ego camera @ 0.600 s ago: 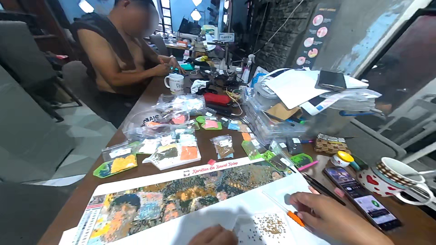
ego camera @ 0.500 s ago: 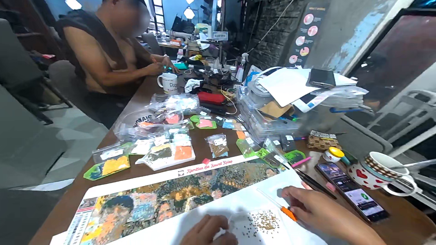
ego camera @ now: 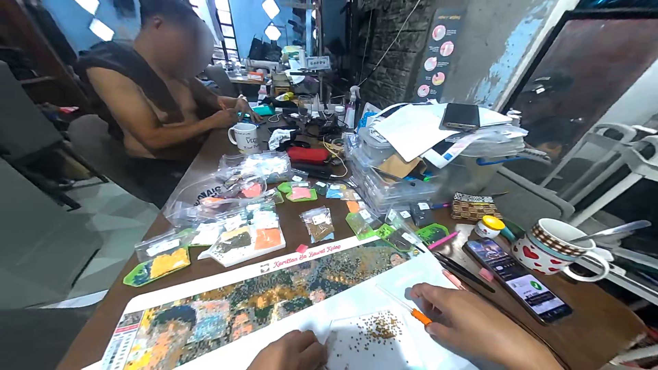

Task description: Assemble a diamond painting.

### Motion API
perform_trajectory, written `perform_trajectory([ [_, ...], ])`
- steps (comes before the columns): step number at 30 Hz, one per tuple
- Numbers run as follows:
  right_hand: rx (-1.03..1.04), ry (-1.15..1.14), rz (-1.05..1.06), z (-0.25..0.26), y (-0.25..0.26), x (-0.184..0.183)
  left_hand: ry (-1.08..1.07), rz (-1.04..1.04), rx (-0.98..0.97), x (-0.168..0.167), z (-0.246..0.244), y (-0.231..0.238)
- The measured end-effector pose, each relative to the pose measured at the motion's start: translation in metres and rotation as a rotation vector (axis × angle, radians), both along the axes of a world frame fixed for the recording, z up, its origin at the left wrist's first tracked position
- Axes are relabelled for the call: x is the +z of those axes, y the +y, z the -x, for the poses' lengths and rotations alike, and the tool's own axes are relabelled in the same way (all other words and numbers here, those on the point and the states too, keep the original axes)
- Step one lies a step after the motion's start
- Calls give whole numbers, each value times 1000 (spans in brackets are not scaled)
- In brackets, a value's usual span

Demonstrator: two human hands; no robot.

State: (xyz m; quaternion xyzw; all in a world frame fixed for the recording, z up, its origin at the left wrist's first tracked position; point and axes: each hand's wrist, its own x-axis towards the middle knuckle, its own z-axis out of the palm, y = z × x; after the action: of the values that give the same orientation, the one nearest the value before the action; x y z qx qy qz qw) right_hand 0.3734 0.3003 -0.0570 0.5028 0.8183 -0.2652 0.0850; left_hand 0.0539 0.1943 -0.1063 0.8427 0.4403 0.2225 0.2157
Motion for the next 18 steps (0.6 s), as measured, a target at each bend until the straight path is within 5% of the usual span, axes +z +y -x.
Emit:
perform_trajectory([
  [12,171,84,-100,9,5,-13,212,182,255,31,61,-60],
  [18,278,24,-129,13,19,-2,141,209,346,26,97,-91],
])
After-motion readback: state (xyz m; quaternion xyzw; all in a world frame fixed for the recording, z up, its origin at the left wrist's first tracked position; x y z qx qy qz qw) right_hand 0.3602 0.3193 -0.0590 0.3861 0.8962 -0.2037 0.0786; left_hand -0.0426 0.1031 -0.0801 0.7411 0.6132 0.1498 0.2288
